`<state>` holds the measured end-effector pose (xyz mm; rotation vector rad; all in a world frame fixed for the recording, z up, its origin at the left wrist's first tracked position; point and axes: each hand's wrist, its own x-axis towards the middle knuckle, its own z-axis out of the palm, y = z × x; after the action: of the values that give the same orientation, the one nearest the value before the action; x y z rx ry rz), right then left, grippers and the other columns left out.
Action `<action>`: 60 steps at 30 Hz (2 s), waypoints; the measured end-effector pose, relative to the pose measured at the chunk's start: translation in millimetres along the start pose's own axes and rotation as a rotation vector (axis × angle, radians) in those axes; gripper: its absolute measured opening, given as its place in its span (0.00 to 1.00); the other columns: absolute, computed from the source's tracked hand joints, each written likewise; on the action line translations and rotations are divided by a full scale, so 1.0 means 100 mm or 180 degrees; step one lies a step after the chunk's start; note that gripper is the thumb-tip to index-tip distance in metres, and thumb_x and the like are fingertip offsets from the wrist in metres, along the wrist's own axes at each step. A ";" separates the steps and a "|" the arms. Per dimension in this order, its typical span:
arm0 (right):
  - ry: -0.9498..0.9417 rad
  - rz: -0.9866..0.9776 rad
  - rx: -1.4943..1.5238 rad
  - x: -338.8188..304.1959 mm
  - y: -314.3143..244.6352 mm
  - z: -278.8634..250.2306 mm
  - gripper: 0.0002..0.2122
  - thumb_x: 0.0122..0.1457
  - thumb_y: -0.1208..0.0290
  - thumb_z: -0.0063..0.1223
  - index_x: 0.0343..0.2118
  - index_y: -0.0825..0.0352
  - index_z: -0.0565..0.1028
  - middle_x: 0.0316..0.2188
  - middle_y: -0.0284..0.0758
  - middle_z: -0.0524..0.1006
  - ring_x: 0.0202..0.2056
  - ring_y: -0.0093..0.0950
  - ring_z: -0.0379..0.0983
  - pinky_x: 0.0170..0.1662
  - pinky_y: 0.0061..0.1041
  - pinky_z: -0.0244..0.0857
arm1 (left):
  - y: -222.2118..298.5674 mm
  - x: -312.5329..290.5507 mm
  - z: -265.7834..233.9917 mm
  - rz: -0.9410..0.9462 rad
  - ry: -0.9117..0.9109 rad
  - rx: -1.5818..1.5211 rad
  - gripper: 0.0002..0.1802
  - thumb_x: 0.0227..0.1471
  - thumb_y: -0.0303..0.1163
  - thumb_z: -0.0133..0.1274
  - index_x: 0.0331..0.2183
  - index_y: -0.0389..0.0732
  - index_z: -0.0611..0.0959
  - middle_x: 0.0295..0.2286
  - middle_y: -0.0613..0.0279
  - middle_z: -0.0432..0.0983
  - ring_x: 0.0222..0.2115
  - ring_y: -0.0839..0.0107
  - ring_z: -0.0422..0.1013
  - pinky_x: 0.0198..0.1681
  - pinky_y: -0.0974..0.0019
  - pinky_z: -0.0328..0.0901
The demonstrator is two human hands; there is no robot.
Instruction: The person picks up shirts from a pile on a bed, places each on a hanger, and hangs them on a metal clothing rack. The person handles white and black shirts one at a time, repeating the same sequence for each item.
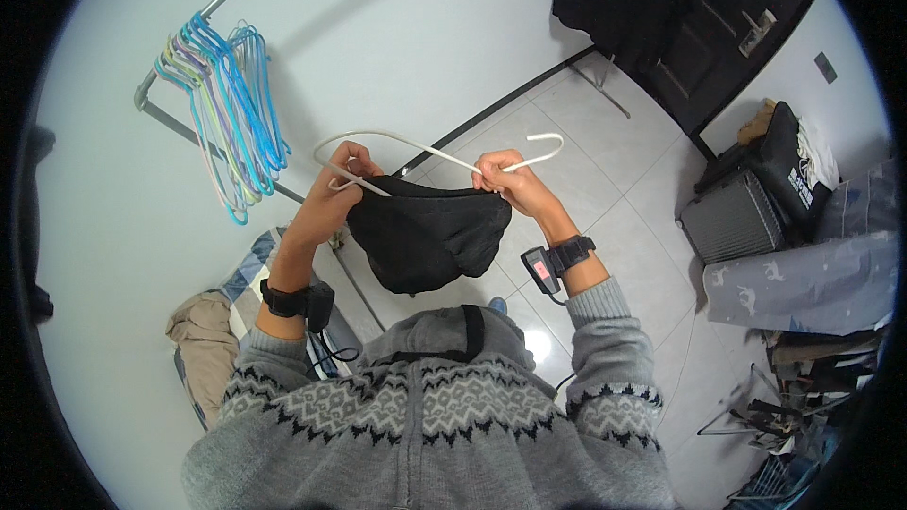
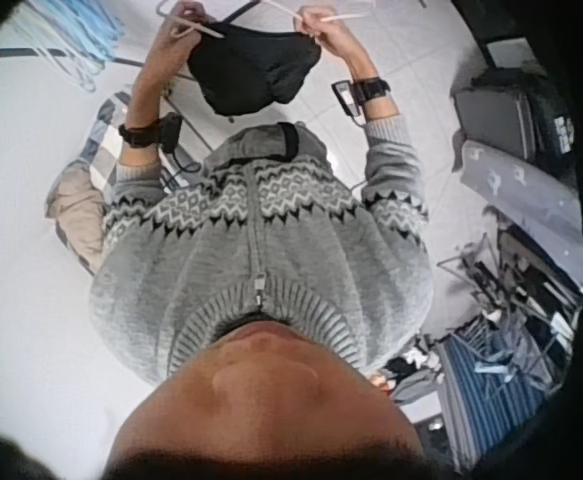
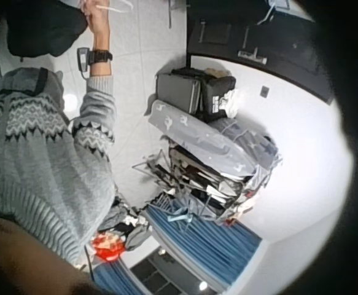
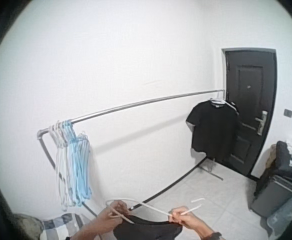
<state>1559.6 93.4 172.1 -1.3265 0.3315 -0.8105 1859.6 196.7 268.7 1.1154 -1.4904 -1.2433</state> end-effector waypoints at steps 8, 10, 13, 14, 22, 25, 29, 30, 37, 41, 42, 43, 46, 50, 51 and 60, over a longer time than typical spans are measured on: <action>0.0233 0.0176 -0.0681 -0.18 0.07 -0.13 0.21 0.67 0.56 0.51 0.25 0.69 0.77 0.22 0.27 0.68 0.22 0.17 0.56 0.29 0.21 0.51 | -0.04 -0.03 -0.22 -0.0116 0.0224 -0.0155 0.26 0.43 0.13 0.39 0.47 0.42 0.68 0.38 0.59 0.74 0.41 0.73 0.71 0.45 0.74 0.65; 0.0376 0.0157 -0.0506 -0.20 0.07 -0.11 0.20 0.67 0.57 0.51 0.25 0.70 0.78 0.23 0.27 0.69 0.23 0.17 0.57 0.30 0.20 0.52 | -0.06 -0.02 -0.25 -0.0123 0.0313 -0.0247 0.26 0.43 0.12 0.39 0.46 0.42 0.68 0.38 0.59 0.75 0.39 0.75 0.71 0.42 0.75 0.64; 0.0518 0.0212 -0.0624 -0.22 0.03 -0.08 0.21 0.67 0.55 0.52 0.25 0.70 0.77 0.21 0.27 0.66 0.23 0.17 0.55 0.30 0.22 0.50 | -0.07 0.00 -0.31 -0.0125 0.0431 -0.0440 0.25 0.43 0.12 0.40 0.45 0.43 0.68 0.37 0.59 0.76 0.37 0.78 0.70 0.39 0.76 0.63; 0.0566 0.0235 -0.0737 -0.22 0.01 -0.08 0.22 0.66 0.53 0.52 0.25 0.70 0.77 0.20 0.26 0.64 0.23 0.17 0.54 0.30 0.22 0.49 | -0.08 0.01 -0.33 -0.0123 0.0417 -0.0428 0.26 0.42 0.11 0.40 0.45 0.44 0.68 0.37 0.59 0.76 0.37 0.77 0.70 0.38 0.77 0.64; 0.0488 0.0315 -0.0797 -0.23 -0.05 -0.14 0.19 0.66 0.59 0.52 0.26 0.70 0.78 0.21 0.27 0.68 0.23 0.17 0.58 0.31 0.21 0.53 | -0.10 0.02 -0.37 -0.0139 0.0769 -0.0486 0.26 0.42 0.11 0.43 0.44 0.45 0.69 0.34 0.64 0.72 0.33 0.79 0.65 0.31 0.78 0.57; 0.0515 0.0263 -0.0669 -0.24 -0.09 -0.18 0.18 0.66 0.60 0.52 0.26 0.70 0.79 0.21 0.28 0.70 0.23 0.16 0.59 0.31 0.20 0.54 | -0.12 0.03 -0.37 -0.0079 0.0787 -0.0544 0.25 0.43 0.11 0.43 0.44 0.45 0.69 0.33 0.65 0.70 0.32 0.80 0.63 0.31 0.78 0.55; 0.0461 0.0366 -0.0851 -0.25 -0.12 -0.20 0.18 0.66 0.60 0.53 0.26 0.70 0.79 0.20 0.28 0.71 0.22 0.16 0.60 0.30 0.20 0.55 | -0.14 0.07 -0.37 -0.0129 0.0837 -0.0539 0.25 0.43 0.11 0.43 0.44 0.45 0.69 0.33 0.65 0.69 0.32 0.80 0.62 0.31 0.77 0.55; 0.0445 0.0446 -0.0909 -0.26 -0.12 -0.20 0.17 0.66 0.60 0.53 0.26 0.70 0.79 0.20 0.28 0.71 0.22 0.16 0.60 0.30 0.20 0.56 | -0.14 0.07 -0.36 -0.0144 0.0828 -0.0546 0.25 0.43 0.11 0.43 0.44 0.45 0.69 0.33 0.65 0.69 0.32 0.80 0.62 0.31 0.77 0.55; 0.0517 0.0497 -0.1205 -0.29 -0.09 -0.23 0.17 0.66 0.60 0.53 0.26 0.69 0.79 0.20 0.27 0.72 0.23 0.16 0.61 0.30 0.21 0.56 | -0.14 0.13 -0.27 -0.0145 0.0781 -0.0583 0.26 0.43 0.11 0.44 0.44 0.46 0.69 0.34 0.65 0.69 0.32 0.80 0.63 0.32 0.78 0.56; 0.0414 0.0601 -0.1394 -0.30 -0.09 -0.25 0.18 0.67 0.59 0.52 0.26 0.68 0.78 0.18 0.26 0.70 0.23 0.16 0.61 0.29 0.21 0.55 | -0.16 0.18 -0.27 -0.0137 0.0781 -0.0467 0.23 0.44 0.12 0.45 0.42 0.44 0.69 0.34 0.65 0.71 0.32 0.79 0.67 0.33 0.77 0.59; 0.0407 0.0676 -0.1490 -0.31 -0.09 -0.25 0.18 0.67 0.58 0.52 0.26 0.67 0.78 0.18 0.25 0.69 0.23 0.16 0.61 0.29 0.21 0.55 | -0.17 0.19 -0.28 -0.0058 0.0712 -0.0452 0.22 0.44 0.12 0.45 0.42 0.42 0.69 0.34 0.64 0.72 0.31 0.79 0.68 0.33 0.77 0.60; 0.0352 0.0730 -0.1408 -0.32 -0.10 -0.25 0.18 0.67 0.58 0.51 0.25 0.67 0.77 0.17 0.25 0.68 0.23 0.16 0.60 0.29 0.21 0.55 | -0.18 0.20 -0.29 -0.0121 0.0694 -0.0340 0.21 0.44 0.12 0.45 0.41 0.41 0.70 0.33 0.64 0.73 0.33 0.78 0.69 0.36 0.76 0.62; 0.0325 0.0884 -0.1328 -0.37 -0.13 -0.22 0.19 0.68 0.58 0.50 0.24 0.67 0.77 0.16 0.25 0.65 0.22 0.16 0.57 0.30 0.21 0.53 | -0.21 0.22 -0.31 -0.0058 0.0443 -0.0153 0.18 0.45 0.12 0.45 0.39 0.38 0.73 0.34 0.63 0.75 0.37 0.77 0.72 0.42 0.75 0.65; 0.0332 0.0872 -0.1133 -0.43 -0.16 -0.16 0.20 0.68 0.57 0.49 0.26 0.68 0.78 0.14 0.24 0.64 0.21 0.16 0.55 0.28 0.21 0.50 | -0.26 0.20 -0.28 0.0047 0.0253 -0.0096 0.16 0.48 0.12 0.47 0.40 0.36 0.75 0.36 0.62 0.77 0.42 0.75 0.74 0.48 0.71 0.67; 0.0325 0.0855 -0.1055 -0.45 -0.16 -0.15 0.20 0.68 0.57 0.49 0.27 0.69 0.79 0.14 0.24 0.63 0.21 0.16 0.55 0.28 0.21 0.49 | -0.26 0.20 -0.27 0.0047 0.0287 -0.0060 0.16 0.49 0.12 0.48 0.41 0.35 0.76 0.37 0.62 0.77 0.43 0.75 0.74 0.50 0.70 0.68; 0.0356 0.0709 -0.1037 -0.43 -0.15 -0.13 0.19 0.68 0.59 0.50 0.28 0.70 0.79 0.15 0.24 0.64 0.20 0.15 0.55 0.26 0.20 0.50 | -0.18 0.16 -0.14 0.0436 0.1123 0.1305 0.06 0.51 0.15 0.57 0.34 0.32 0.82 0.31 0.56 0.80 0.32 0.69 0.78 0.38 0.68 0.72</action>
<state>1516.7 113.4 174.0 -1.5161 0.7109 -0.6615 1871.2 176.9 254.0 1.3885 -1.5493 -0.6177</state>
